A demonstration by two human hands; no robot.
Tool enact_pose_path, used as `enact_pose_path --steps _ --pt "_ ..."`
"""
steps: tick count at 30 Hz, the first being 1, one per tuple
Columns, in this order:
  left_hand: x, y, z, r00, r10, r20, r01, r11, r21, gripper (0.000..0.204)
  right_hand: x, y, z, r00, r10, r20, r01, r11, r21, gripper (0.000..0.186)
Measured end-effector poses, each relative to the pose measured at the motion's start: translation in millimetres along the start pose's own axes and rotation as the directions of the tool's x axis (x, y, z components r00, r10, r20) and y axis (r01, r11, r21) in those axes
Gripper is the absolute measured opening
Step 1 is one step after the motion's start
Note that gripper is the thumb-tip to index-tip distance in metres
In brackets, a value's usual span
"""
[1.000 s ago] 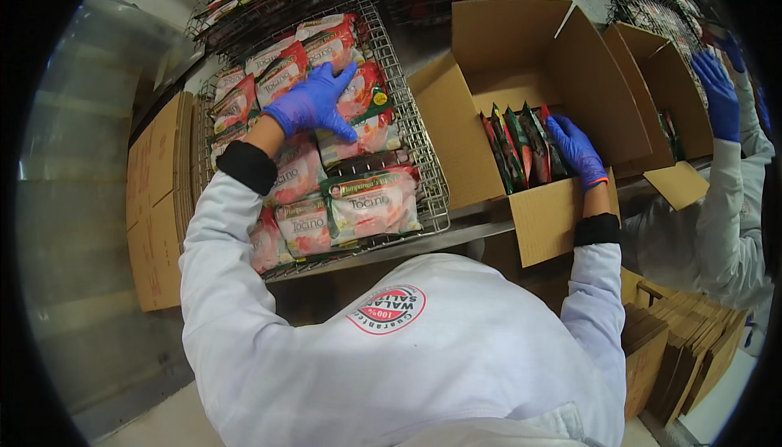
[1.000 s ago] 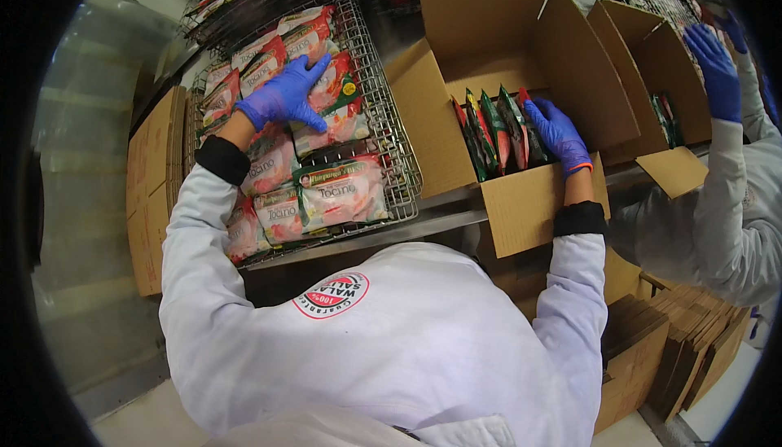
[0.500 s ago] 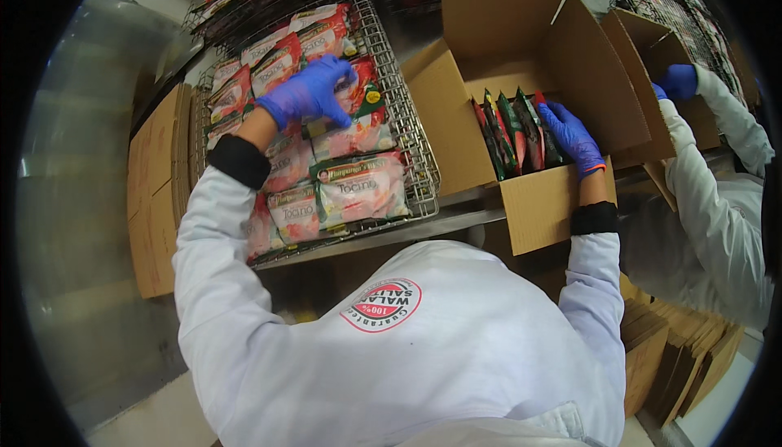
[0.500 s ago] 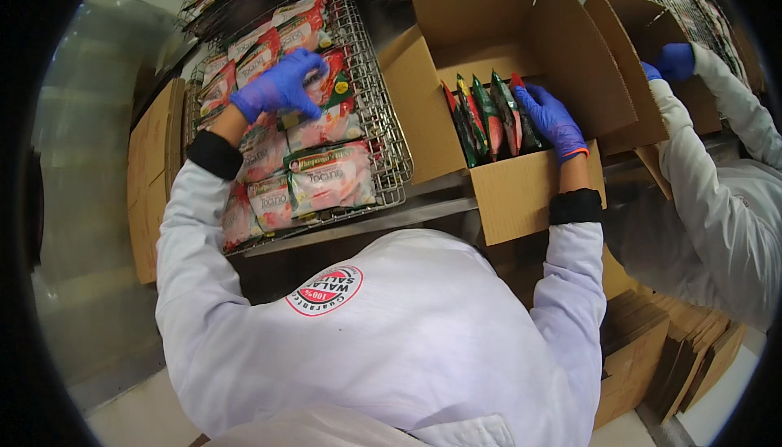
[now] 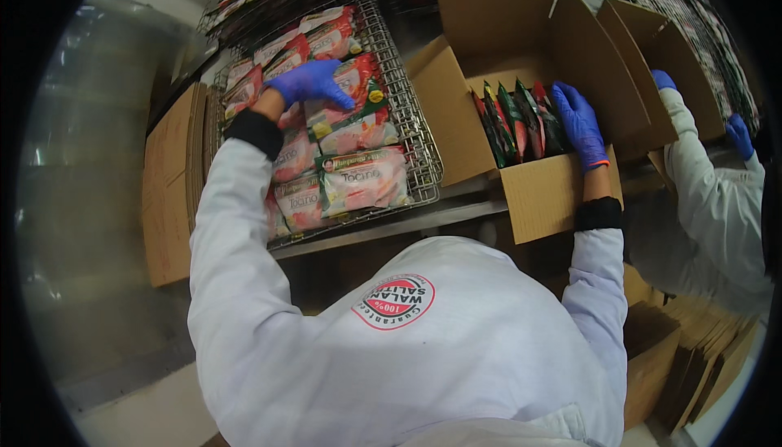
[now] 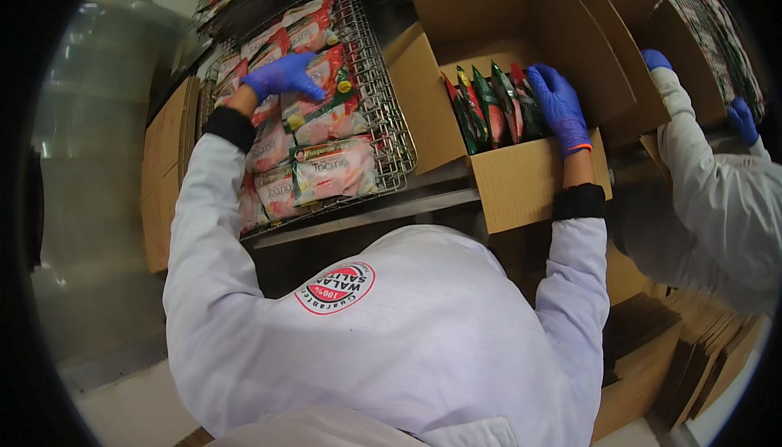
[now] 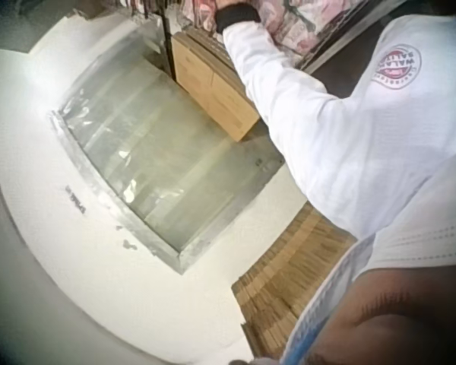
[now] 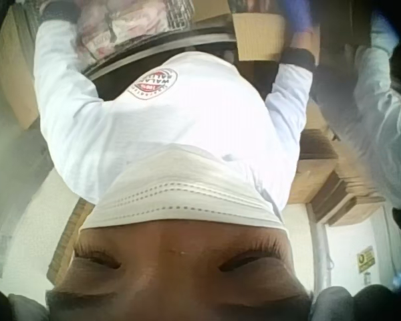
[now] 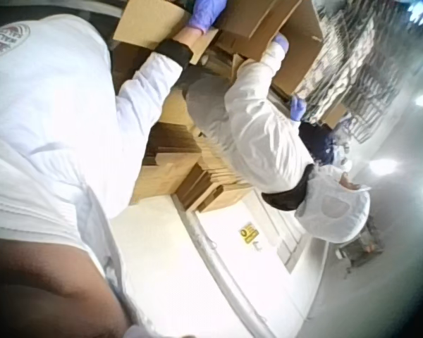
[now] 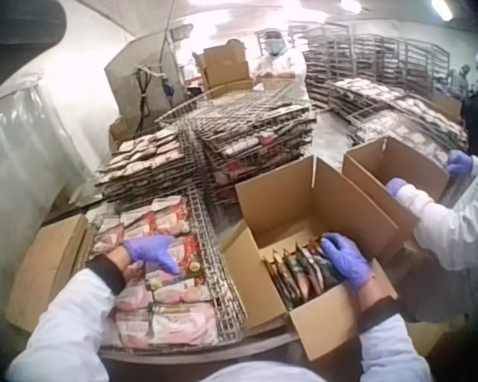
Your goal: The person repeatedly picks packaged food items from a wire rack and places them into cardboard boxes on a conveyor belt. They arrange the items inside the boxes and occasionally close the flaps. The process is continuous and repetitive.
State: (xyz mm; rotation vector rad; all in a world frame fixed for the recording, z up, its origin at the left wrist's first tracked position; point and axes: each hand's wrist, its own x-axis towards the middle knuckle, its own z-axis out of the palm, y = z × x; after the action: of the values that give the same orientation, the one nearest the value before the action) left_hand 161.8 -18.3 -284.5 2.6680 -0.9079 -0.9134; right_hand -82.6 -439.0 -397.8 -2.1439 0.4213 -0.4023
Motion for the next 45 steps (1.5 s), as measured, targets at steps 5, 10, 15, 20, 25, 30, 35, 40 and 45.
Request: enact_pose_path --steps 5,10,15,20,25,30,35,40,45 --pt "-35.5 2.5 15.7 0.856 0.321 -0.407 -0.233 0.940 0.250 0.072 1.8 5.3 0.5 1.000 -0.004 -0.027 0.005 1.000 0.026 0.045" --pt "-51.8 21.0 -4.7 0.911 0.138 -0.388 -0.066 0.979 0.194 0.060 -1.4 12.0 -1.9 1.000 0.004 -0.010 -0.004 1.000 0.001 0.044" --pt "-37.1 15.9 -2.5 0.999 0.025 0.042 -0.021 0.996 -0.085 0.097 1.7 9.5 0.1 1.000 0.005 0.006 -0.005 1.000 0.008 0.043" --pt "-17.3 12.6 20.7 0.994 0.022 0.103 -0.015 0.997 -0.071 0.103 0.2 9.0 -2.0 1.000 -0.019 -0.004 0.019 0.999 -0.028 0.041" --pt "-54.0 36.3 24.0 0.971 0.236 0.029 -0.238 0.963 0.129 0.081 -0.4 10.2 -1.1 0.998 -0.051 -0.035 0.050 0.999 -0.006 0.039" --pt "-76.8 56.8 21.2 0.941 0.338 0.034 -0.339 0.930 0.140 0.067 2.5 13.8 -1.2 0.956 0.088 0.281 -0.096 0.995 0.012 0.057" --pt "-108.9 96.1 -4.8 0.769 0.465 -0.439 -0.503 0.864 0.034 0.057 4.8 12.1 5.1 0.879 0.228 0.418 -0.242 0.970 -0.020 0.082" --pt "-15.2 216.7 -21.8 0.265 0.872 -0.412 -0.557 0.487 0.673 0.040 -2.3 -0.4 1.2 0.886 0.267 0.379 -0.276 0.961 -0.031 0.106" --pt "116.9 314.7 57.1 0.359 0.931 -0.069 -0.500 0.254 0.828 0.020 -44.8 -60.9 -29.2 0.893 0.077 0.443 0.099 0.928 -0.360 0.077"
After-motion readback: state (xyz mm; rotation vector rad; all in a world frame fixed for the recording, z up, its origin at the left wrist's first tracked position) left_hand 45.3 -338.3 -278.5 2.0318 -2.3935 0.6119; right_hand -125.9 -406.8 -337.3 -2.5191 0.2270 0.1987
